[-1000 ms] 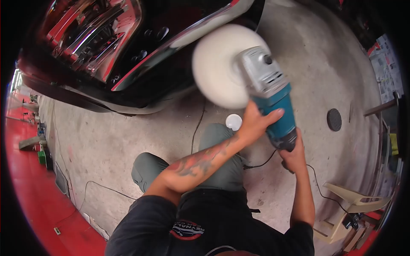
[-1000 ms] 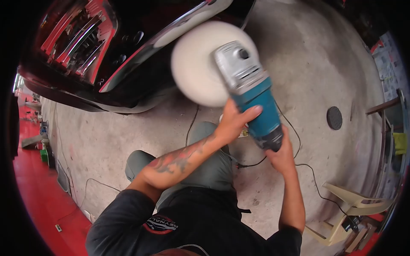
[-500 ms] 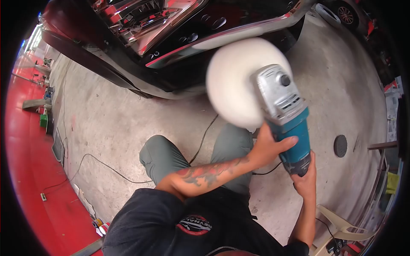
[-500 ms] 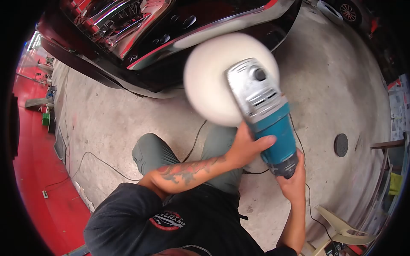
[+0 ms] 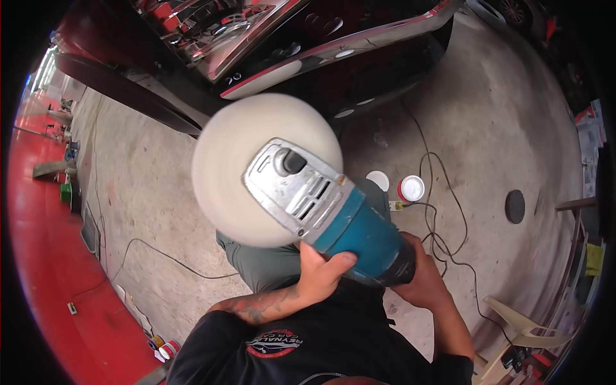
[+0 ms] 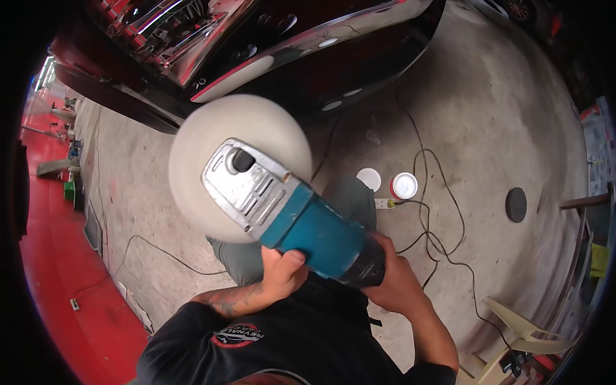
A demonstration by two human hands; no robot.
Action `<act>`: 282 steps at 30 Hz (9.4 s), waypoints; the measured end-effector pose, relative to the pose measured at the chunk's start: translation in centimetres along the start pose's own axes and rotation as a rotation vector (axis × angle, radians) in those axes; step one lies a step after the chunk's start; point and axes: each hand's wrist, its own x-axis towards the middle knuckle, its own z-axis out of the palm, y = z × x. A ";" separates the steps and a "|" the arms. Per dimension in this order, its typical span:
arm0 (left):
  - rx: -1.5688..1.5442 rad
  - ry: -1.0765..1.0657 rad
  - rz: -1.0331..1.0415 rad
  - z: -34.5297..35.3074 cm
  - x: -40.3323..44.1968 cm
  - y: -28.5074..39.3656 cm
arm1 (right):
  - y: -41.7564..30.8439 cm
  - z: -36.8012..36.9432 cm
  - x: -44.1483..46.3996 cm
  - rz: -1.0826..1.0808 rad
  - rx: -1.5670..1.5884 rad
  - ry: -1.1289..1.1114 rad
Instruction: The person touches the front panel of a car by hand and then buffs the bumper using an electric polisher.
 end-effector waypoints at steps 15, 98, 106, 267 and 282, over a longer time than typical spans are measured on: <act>-0.190 -0.267 -0.163 2.9 3.8 -1.2 | -0.3 0.2 -3.6 0.060 0.031 0.319; -0.030 -0.161 0.059 -5.5 0.4 -0.1 | 1.7 4.4 2.7 -0.150 -0.061 -0.010; 0.063 -0.300 -0.039 -4.9 2.7 0.6 | 2.5 5.2 1.8 -0.190 0.020 0.188; 0.204 -0.429 0.257 9.8 16.3 4.8 | -1.9 -5.0 4.3 -0.259 0.325 0.419; 0.047 -0.511 0.128 13.5 16.8 6.9 | -4.0 -5.3 1.7 -0.366 0.202 0.520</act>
